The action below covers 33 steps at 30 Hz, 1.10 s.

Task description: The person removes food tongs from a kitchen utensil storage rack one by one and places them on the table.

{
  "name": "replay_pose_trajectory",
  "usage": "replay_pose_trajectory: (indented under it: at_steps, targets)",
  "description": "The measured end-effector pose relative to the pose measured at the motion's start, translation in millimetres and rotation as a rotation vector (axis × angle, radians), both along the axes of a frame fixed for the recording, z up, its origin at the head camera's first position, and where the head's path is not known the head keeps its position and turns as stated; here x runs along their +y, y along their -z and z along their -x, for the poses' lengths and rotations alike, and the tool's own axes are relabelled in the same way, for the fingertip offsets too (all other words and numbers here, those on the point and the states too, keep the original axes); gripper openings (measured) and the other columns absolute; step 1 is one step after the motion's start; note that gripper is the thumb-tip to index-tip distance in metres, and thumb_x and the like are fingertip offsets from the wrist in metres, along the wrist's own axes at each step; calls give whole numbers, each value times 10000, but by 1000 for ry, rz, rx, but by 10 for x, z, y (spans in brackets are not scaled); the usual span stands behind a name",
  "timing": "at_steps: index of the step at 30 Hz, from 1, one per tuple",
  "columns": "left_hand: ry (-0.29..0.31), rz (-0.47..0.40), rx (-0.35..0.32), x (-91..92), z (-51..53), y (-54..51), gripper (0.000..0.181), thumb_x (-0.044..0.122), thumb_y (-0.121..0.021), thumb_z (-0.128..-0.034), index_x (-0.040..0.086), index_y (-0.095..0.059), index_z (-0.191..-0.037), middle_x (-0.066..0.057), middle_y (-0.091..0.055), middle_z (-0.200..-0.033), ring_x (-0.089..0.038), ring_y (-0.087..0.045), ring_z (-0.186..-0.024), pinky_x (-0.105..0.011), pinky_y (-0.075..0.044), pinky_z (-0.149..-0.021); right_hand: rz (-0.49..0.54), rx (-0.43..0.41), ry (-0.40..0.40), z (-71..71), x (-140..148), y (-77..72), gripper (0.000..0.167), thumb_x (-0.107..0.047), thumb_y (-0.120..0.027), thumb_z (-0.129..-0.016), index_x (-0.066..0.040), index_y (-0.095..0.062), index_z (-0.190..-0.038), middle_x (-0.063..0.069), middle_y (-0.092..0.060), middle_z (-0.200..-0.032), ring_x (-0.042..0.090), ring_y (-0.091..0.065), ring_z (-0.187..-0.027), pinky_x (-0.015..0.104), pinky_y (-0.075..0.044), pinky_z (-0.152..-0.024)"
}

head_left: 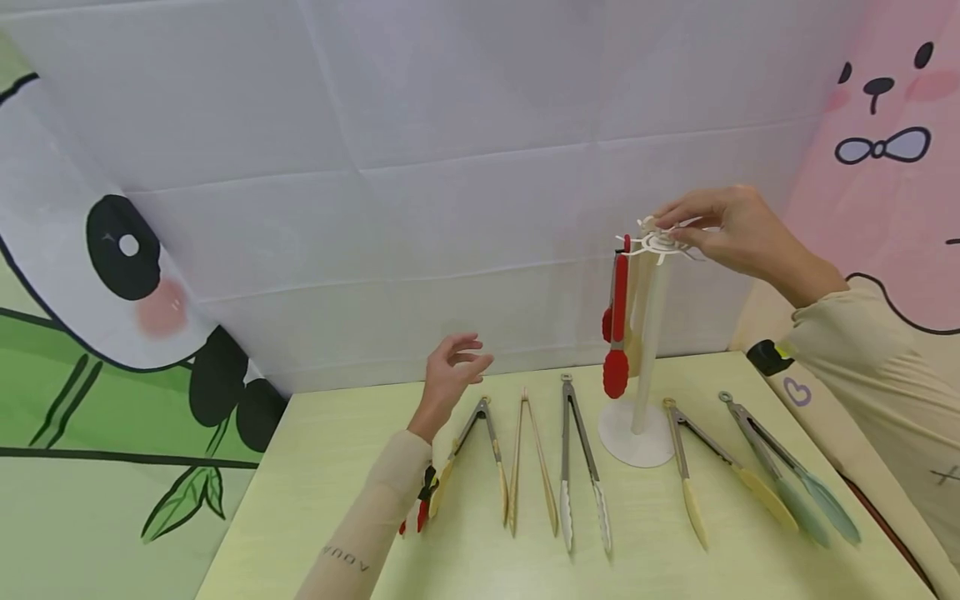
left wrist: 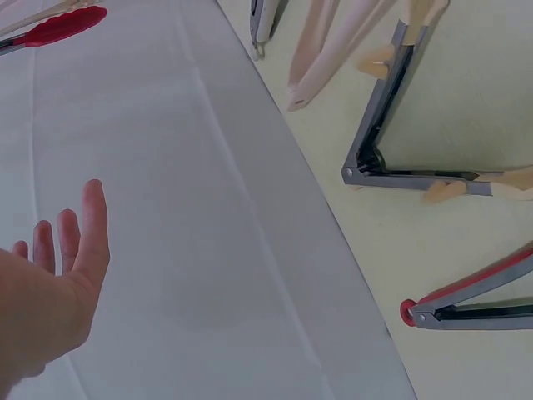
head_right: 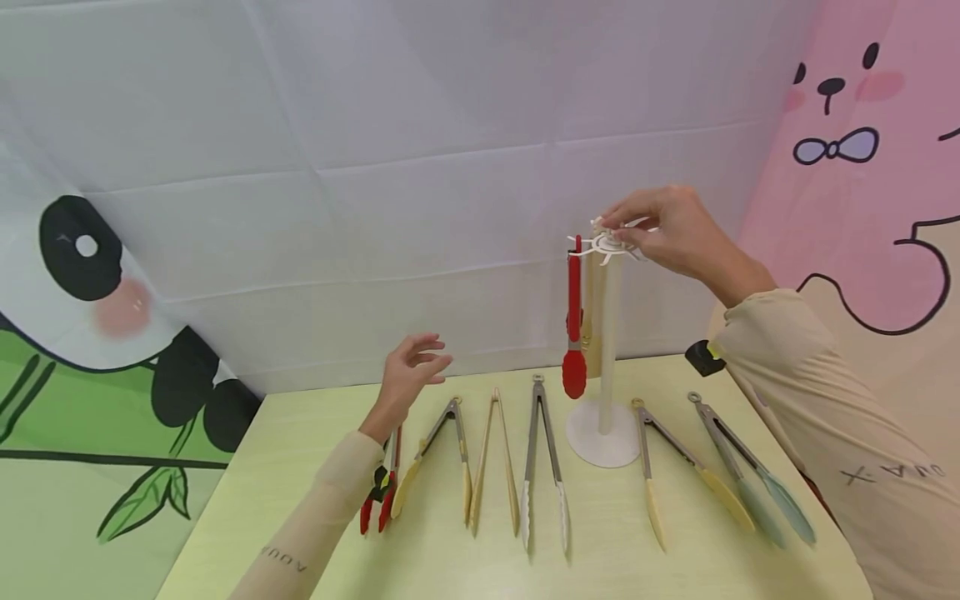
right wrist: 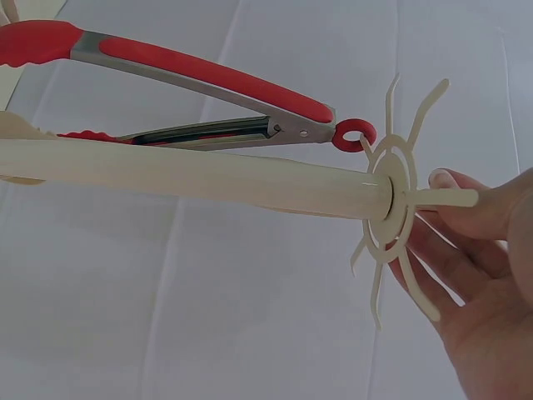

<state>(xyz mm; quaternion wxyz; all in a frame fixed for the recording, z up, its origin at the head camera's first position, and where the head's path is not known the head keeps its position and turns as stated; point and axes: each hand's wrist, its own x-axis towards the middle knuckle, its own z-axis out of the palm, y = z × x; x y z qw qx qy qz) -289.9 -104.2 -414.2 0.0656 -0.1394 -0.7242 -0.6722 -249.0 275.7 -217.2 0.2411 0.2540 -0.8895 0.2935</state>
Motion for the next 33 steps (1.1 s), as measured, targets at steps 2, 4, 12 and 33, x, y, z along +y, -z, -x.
replay_pose_trajectory:
  at_steps: [2,4,12,33]
  targets:
    - [6,-7,8,50,10,-39,452,164,-757,-809,117,-572,-1218,-85,-597,-1141,-273,-572,-989,-461,-531,-757,-5,3,3,0,9,-1,172,-32,-642,-880,-24,-724,-1032,118,-663,-1125,-112,-521,-936,53,-422,-756]
    - [13,-13,18,99,27,-73,453,162,-760,-806,116,-573,-1217,-82,-598,-1141,-276,-567,-993,-473,-526,-766,-4,5,3,1,17,-2,171,-31,-644,-879,-22,-723,-1030,126,-663,-1124,-116,-521,-935,55,-424,-757]
    - [89,-34,65,300,3,-272,477,124,-740,-823,53,-543,-1252,-158,-569,-1195,-366,-521,-1064,-478,-515,-804,-2,8,9,6,33,-10,173,-25,-648,-874,-24,-726,-1028,131,-663,-1123,-114,-537,-904,58,-433,-733]
    - [128,-7,193,790,88,-363,484,173,-761,-806,135,-559,-1245,-22,-608,-1167,-251,-560,-1058,-348,-507,-794,0,-60,42,5,3,-27,175,-41,-678,-858,-39,-732,-1024,119,-665,-1125,-93,-574,-818,70,-447,-687]
